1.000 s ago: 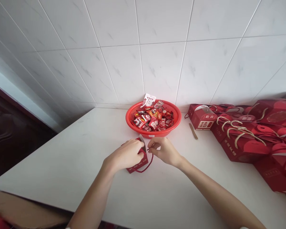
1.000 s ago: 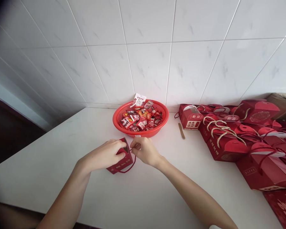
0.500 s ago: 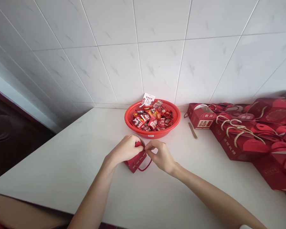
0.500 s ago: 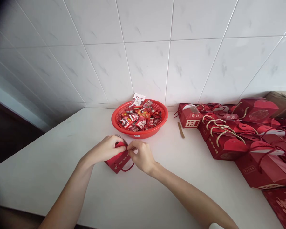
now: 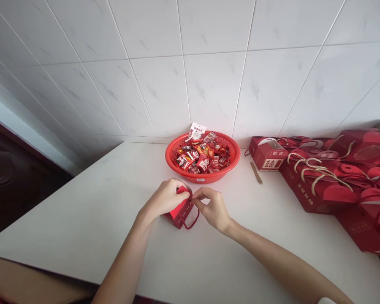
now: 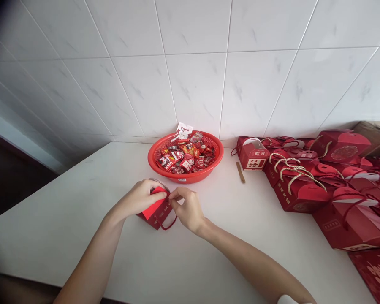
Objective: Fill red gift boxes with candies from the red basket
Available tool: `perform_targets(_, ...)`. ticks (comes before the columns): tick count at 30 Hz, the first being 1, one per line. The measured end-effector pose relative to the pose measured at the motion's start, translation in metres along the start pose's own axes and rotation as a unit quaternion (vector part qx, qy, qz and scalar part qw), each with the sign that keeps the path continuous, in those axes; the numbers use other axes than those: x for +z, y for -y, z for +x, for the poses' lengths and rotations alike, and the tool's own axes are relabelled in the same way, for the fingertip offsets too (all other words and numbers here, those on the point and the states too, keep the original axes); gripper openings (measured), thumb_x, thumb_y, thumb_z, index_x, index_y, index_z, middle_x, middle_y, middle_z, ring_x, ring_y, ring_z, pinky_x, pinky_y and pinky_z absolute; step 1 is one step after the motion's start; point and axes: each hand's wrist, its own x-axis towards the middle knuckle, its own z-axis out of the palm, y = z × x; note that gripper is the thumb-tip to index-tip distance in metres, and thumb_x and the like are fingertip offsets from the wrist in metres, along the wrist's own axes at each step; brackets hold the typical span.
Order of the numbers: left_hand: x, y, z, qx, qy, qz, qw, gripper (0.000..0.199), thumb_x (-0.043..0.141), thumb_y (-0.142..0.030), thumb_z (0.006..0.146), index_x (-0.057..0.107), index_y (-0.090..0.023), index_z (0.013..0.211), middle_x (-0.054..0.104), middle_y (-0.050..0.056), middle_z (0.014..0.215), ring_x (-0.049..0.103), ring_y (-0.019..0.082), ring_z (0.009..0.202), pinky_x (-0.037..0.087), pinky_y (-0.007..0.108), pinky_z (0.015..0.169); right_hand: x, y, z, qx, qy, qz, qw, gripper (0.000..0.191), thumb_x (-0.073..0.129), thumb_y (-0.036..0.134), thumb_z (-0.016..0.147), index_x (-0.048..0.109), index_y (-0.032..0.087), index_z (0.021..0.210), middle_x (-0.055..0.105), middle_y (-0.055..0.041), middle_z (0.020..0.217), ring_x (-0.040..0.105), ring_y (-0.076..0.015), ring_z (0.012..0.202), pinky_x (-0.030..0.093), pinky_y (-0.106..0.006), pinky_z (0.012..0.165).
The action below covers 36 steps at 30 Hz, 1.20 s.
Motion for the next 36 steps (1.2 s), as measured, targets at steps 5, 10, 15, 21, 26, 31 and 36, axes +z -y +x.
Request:
perform_targets(5,0.001,0.002,-0.001,0.0,-0.006,-0.007,1.0,0.021,0.053,-0.026,0.077,0.072,-0.02,0.071,0.076,-0.001,0.083,0.068,0.02,0.076,0.049,0.025,0.065,0.001,-0.001,0.001,0.014,-0.02,0.024,0.999,0.009,0.058,0.018,0.075,0.067,0.019,0.077,0.073,-0.0034,0.076,0.07,-0.018,0.072,0.057,-0.032,0.073)
perform_targets(10,0.002,0.004,0.0,0.0,-0.009,-0.017,1.0,0.02,0.053,-0.027,0.078,0.071,-0.02,0.07,0.077,-0.001,0.086,0.069,0.02,0.079,0.049,0.025,0.066,0.003,-0.002,0.0,0.016,-0.033,0.051,0.998,0.007,0.062,0.024,0.077,0.068,0.019,0.076,0.074,-0.0039,0.075,0.07,-0.0186,0.07,0.058,-0.032,0.07)
perform_targets(15,0.002,0.002,0.0,-0.004,-0.007,-0.023,1.0,0.021,0.053,-0.028,0.077,0.069,-0.02,0.068,0.076,0.0,0.081,0.068,0.021,0.076,0.048,0.026,0.064,0.006,-0.004,-0.001,0.043,-0.019,0.07,0.996,0.006,0.064,0.024,0.076,0.067,0.019,0.077,0.073,-0.0037,0.073,0.071,-0.019,0.07,0.059,-0.032,0.069)
perform_targets(21,0.003,0.004,0.0,0.01,-0.012,-0.033,0.999,0.023,0.052,-0.029,0.077,0.072,-0.02,0.07,0.077,0.001,0.088,0.07,0.022,0.083,0.051,0.026,0.071,0.005,-0.013,0.001,0.064,-0.016,0.074,0.995,0.01,0.073,0.024,0.072,0.069,0.017,0.077,0.07,-0.0047,0.086,0.07,-0.0175,0.071,0.06,-0.032,0.071)
perform_targets(26,0.004,0.008,0.001,0.015,-0.026,-0.037,0.999,0.023,0.052,-0.028,0.077,0.073,-0.021,0.073,0.077,0.002,0.091,0.07,0.022,0.088,0.052,0.026,0.073,0.006,-0.016,0.001,0.058,0.001,0.061,0.996,0.01,0.069,0.017,0.072,0.073,0.018,0.081,0.071,-0.006,0.09,0.07,-0.0169,0.073,0.059,-0.031,0.073)
perform_targets(31,0.005,0.007,0.0,0.008,-0.011,-0.052,0.999,0.021,0.053,-0.029,0.079,0.071,-0.021,0.073,0.076,0.002,0.089,0.07,0.022,0.083,0.051,0.026,0.069,0.007,-0.014,0.001,0.116,-0.002,0.117,0.986,0.008,0.069,0.023,0.071,0.068,0.018,0.076,0.071,-0.0031,0.071,0.068,-0.0177,0.065,0.057,-0.03,0.064)
perform_targets(36,0.006,0.007,-0.001,0.022,-0.014,-0.049,0.998,0.022,0.053,-0.029,0.081,0.07,-0.021,0.069,0.075,0.001,0.085,0.069,0.02,0.08,0.049,0.026,0.068,0.009,-0.012,0.0,0.122,-0.001,0.097,0.988,0.01,0.07,0.027,0.072,0.068,0.017,0.071,0.07,-0.0035,0.066,0.065,-0.0165,0.059,0.055,-0.029,0.06)
